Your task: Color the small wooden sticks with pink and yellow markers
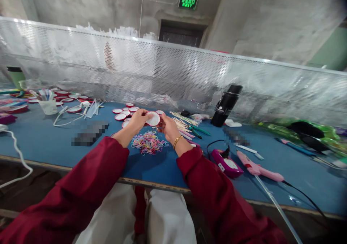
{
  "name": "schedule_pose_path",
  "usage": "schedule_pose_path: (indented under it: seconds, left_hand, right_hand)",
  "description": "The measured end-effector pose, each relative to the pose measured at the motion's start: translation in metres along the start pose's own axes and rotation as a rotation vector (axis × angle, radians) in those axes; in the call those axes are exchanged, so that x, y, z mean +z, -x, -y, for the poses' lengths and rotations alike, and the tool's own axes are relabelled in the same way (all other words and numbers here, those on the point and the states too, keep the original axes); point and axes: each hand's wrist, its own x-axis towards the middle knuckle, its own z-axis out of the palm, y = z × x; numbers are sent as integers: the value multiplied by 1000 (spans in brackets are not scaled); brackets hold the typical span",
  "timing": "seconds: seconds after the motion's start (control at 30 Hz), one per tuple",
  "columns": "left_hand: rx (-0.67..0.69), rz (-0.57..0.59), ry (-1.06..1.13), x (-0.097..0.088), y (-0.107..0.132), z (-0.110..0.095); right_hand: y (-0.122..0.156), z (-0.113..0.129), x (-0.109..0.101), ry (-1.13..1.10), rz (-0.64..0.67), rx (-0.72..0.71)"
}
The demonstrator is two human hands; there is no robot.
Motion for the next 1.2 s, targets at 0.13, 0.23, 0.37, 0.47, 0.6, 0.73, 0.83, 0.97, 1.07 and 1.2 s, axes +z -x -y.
schedule_pose_path:
  seconds: [0.13, 0.23, 0.37, 0.47, 0.6, 0.73, 0.83, 0.97, 1.07, 1.2]
  left_hand:
    - [7, 26, -43, 0, 0, 0]
    - [24, -9, -59, -2, -1, -2]
    - [41, -20, -132, -5, 0, -8]
    - [-12, -20, -150, -8, 2, -13]
    - [-37, 7, -202, -13, 1, -16]
    - [-30, -117, -125, -19, -6, -15]
    - [12, -247, -26, -24, -11, -16]
    - [58, -382, -6, -28, -16, -17]
    - [94, -416, 12, -30, -18, -16]
    - [102, -389, 52, -29, -18, -15]
  right_hand:
    - [0, -3, 2, 187, -73, -89]
    - [0, -5, 1, 236, -91, -114]
    - [1, -3, 0, 287, -103, -160]
    - [1, -2, 0, 299, -109, -193]
    - [-3, -4, 0, 260, -101, -160]
    - [-4, -8, -6, 382, -91, -165]
    - [1, -7, -5, 791, 79, -370]
    - [6, -6, 16, 1136, 356, -578]
    - [4, -10, 39, 1355, 459, -644]
    - [0, -20, 65, 1542, 520, -546]
